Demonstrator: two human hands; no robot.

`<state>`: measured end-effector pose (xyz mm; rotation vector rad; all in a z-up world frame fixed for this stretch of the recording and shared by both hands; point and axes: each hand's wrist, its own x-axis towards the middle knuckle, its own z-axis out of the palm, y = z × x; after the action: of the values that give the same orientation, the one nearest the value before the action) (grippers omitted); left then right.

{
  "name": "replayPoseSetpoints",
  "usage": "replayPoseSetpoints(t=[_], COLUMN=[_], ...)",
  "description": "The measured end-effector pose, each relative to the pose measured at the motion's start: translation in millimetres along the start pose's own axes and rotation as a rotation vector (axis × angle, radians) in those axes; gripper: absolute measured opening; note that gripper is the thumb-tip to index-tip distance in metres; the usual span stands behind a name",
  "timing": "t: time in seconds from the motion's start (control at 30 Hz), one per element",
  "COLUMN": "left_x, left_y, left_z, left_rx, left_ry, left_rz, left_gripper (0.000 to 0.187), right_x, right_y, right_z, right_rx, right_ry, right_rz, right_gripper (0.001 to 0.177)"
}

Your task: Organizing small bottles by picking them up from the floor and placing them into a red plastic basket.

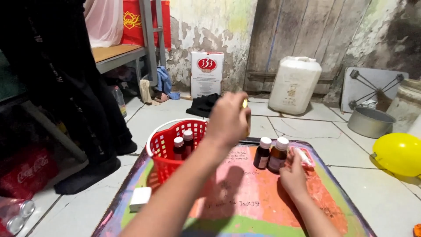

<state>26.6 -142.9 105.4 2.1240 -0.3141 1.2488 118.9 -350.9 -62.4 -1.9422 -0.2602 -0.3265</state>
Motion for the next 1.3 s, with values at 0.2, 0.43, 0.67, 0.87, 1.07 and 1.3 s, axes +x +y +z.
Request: replayPoseSetpoints(t=[0.2, 0.43, 0.67, 0.87, 1.07, 1.3], left_x=[-39, -45, -46, -24, -19, -39], left_y=[-46, -48, -49, -47, -88, -65], left_z=[98, 111, 113, 72, -43, -85], left_rx=[0.04, 0.078, 0.077, 0.293, 0.502, 0.542], left_ry=[-0.117, -0.295, -0.391, -0.401, -0.542, -0.801], left_rz=[-0.136, -0.293, -0.266, -0.042, -0.284, -0.68], left_gripper=[0.016, 0.013, 0.033, 0.066, 0.039, 0.034], right_x=[3, 1, -2, 4, 3, -18], right_y=[9, 7, 1, 13, 16, -87], right_z=[3, 0, -1, 2, 3, 30], right_rx=[0.064, -0.055, -0.064, 0.009, -0.027, -0.186], right_ry=[-0.003, 0.005, 0.008, 0.0, -0.034, 0.425], right_rz=[0.091, 0.118, 0.109, 0.074, 0.099, -0.769], right_gripper=[0.069, 0.063, 0.059, 0.067, 0.076, 0.06])
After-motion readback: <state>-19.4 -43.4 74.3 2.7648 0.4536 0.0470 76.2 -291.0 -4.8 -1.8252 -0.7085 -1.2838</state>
